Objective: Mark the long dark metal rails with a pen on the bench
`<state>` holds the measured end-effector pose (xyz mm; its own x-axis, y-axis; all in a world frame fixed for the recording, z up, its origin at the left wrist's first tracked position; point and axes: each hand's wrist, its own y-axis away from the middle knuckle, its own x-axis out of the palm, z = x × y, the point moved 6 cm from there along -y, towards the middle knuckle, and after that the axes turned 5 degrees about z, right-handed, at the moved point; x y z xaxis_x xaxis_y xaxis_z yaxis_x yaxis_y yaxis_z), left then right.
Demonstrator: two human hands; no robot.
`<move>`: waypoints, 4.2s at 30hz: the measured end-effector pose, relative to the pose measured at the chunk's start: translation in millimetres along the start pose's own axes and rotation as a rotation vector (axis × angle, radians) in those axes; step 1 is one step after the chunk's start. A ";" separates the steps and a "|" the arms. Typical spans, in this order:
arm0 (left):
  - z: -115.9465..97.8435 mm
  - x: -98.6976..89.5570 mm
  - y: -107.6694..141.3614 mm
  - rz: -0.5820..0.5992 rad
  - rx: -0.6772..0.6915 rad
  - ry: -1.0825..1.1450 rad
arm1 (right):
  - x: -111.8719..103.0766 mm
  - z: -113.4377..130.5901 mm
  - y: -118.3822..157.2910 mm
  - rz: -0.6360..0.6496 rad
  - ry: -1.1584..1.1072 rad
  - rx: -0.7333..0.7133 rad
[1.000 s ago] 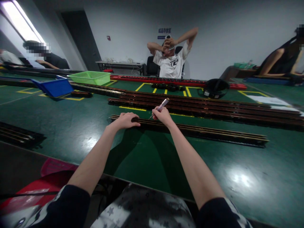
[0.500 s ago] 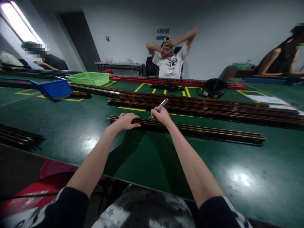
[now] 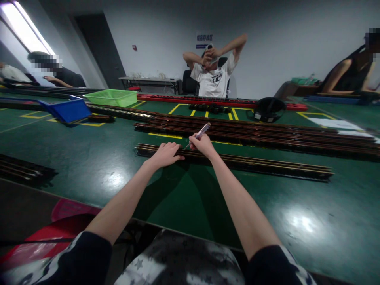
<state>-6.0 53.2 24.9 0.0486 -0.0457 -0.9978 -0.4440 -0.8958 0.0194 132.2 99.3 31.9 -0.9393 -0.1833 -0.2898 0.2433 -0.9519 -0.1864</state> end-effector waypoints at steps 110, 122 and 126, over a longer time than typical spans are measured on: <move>35.4 -7.4 1.2 -0.005 -0.084 0.027 | 1.1 -2.6 -1.2 0.035 -0.044 0.008; 38.8 -6.7 1.0 -0.022 -0.081 0.022 | -1.3 -2.1 -0.2 0.025 -0.081 0.051; 39.3 -6.3 0.8 -0.014 -0.077 0.035 | -4.7 -5.3 -1.0 0.006 -0.085 0.051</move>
<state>-41.8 70.2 28.7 0.0864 -0.0475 -0.9951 -0.3733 -0.9276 0.0119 137.7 102.4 28.4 -0.9557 -0.2070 -0.2093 0.2382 -0.9616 -0.1362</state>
